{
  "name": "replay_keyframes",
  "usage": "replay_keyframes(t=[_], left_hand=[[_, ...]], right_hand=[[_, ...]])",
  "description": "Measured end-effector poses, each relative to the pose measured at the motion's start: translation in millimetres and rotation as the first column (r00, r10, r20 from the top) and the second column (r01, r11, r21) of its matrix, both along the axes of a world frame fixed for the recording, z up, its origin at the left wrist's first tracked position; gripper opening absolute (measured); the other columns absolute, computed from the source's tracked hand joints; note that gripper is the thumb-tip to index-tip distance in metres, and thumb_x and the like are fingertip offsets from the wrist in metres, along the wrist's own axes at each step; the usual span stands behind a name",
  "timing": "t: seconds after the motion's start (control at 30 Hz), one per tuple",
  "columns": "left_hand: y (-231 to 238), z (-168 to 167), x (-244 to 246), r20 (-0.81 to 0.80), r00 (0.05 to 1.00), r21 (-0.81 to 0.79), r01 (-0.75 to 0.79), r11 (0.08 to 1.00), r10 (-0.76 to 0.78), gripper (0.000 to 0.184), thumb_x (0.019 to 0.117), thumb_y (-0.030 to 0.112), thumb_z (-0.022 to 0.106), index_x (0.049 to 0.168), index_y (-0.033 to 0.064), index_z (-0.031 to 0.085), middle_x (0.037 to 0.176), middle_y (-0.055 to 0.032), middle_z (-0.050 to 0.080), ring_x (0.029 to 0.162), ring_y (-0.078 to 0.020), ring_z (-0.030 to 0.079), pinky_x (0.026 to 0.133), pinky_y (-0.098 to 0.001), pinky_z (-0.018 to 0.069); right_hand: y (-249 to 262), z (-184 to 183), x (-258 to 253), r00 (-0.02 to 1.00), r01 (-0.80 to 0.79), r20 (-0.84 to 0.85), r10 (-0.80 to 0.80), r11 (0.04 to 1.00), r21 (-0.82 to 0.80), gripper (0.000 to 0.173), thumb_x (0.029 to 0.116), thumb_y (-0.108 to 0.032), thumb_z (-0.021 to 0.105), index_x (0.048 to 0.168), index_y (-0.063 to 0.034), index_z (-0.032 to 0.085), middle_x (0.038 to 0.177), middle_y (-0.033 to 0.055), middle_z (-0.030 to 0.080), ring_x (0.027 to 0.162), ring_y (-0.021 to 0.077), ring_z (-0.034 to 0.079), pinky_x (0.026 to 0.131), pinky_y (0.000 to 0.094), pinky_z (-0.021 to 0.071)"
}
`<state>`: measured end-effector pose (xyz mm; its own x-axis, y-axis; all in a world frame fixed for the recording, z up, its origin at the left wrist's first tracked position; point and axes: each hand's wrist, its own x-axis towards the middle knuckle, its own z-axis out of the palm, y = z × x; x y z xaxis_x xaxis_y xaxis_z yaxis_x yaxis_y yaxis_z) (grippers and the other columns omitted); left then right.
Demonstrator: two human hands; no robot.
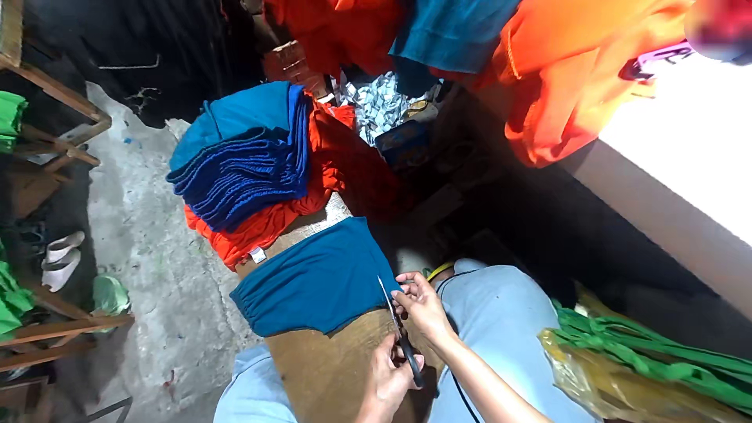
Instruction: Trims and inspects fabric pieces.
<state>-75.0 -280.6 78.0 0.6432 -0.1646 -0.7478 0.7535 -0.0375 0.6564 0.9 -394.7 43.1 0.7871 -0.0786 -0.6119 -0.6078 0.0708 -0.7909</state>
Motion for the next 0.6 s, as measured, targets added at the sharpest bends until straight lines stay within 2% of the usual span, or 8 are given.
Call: replay_keyframes(t=[0.2, 0.33, 0.47, 0.6], left_hand=[[2.3, 5.8, 22.1, 0.001, 1.0, 0.029, -0.002, 1.0, 0.002, 0.053, 0.0922, 0.01, 0.065, 0.14, -0.0053, 0.048, 0.101, -0.0109, 0.065, 0.082, -0.0172, 0.068, 0.071, -0.0328, 0.0605], [2.6, 3.5, 30.3, -0.006, 1.0, 0.06, 0.01, 0.998, -0.01, 0.047, 0.0939, 0.005, 0.065, 0.138, -0.0042, 0.051, 0.101, -0.0124, 0.064, 0.079, -0.0179, 0.068, 0.068, -0.0334, 0.0609], [-1.0, 1.3, 31.4, -0.002, 1.0, 0.076, -0.017, 0.997, 0.017, 0.042, 0.0932, 0.001, 0.066, 0.133, -0.0044, 0.054, 0.097, -0.0129, 0.068, 0.073, -0.0175, 0.07, 0.062, -0.0319, 0.0612], [-2.6, 7.1, 46.2, -0.005, 0.999, 0.086, -0.032, 0.996, 0.033, 0.043, 0.0948, 0.004, 0.065, 0.135, -0.0052, 0.053, 0.102, -0.0147, 0.065, 0.079, -0.0193, 0.069, 0.068, -0.0341, 0.0612]], right_hand=[[-3.7, -0.4, -4.1, 0.999, 0.024, 0.031, -0.025, 0.999, 0.039, 0.025, 0.0968, 0.004, 0.061, 0.121, -0.0015, 0.058, 0.085, 0.0075, 0.064, 0.067, 0.0133, 0.064, 0.064, 0.028, 0.0563], [-3.9, -3.3, -5.5, 0.998, 0.028, 0.055, -0.031, 0.998, 0.056, 0.023, 0.0956, 0.005, 0.062, 0.118, -0.0018, 0.06, 0.083, 0.0063, 0.064, 0.067, 0.0127, 0.064, 0.065, 0.0274, 0.0562], [-5.5, -5.8, -6.2, 0.998, 0.03, 0.057, -0.035, 0.997, 0.074, 0.02, 0.0958, 0.005, 0.061, 0.115, -0.001, 0.061, 0.081, 0.0062, 0.064, 0.066, 0.0124, 0.064, 0.065, 0.0271, 0.0563], [-9.0, -4.5, -5.3, 0.998, 0.028, 0.052, -0.032, 0.997, 0.072, 0.017, 0.0958, 0.004, 0.062, 0.113, -0.0007, 0.062, 0.083, 0.0062, 0.064, 0.068, 0.0122, 0.064, 0.065, 0.0265, 0.0564]])
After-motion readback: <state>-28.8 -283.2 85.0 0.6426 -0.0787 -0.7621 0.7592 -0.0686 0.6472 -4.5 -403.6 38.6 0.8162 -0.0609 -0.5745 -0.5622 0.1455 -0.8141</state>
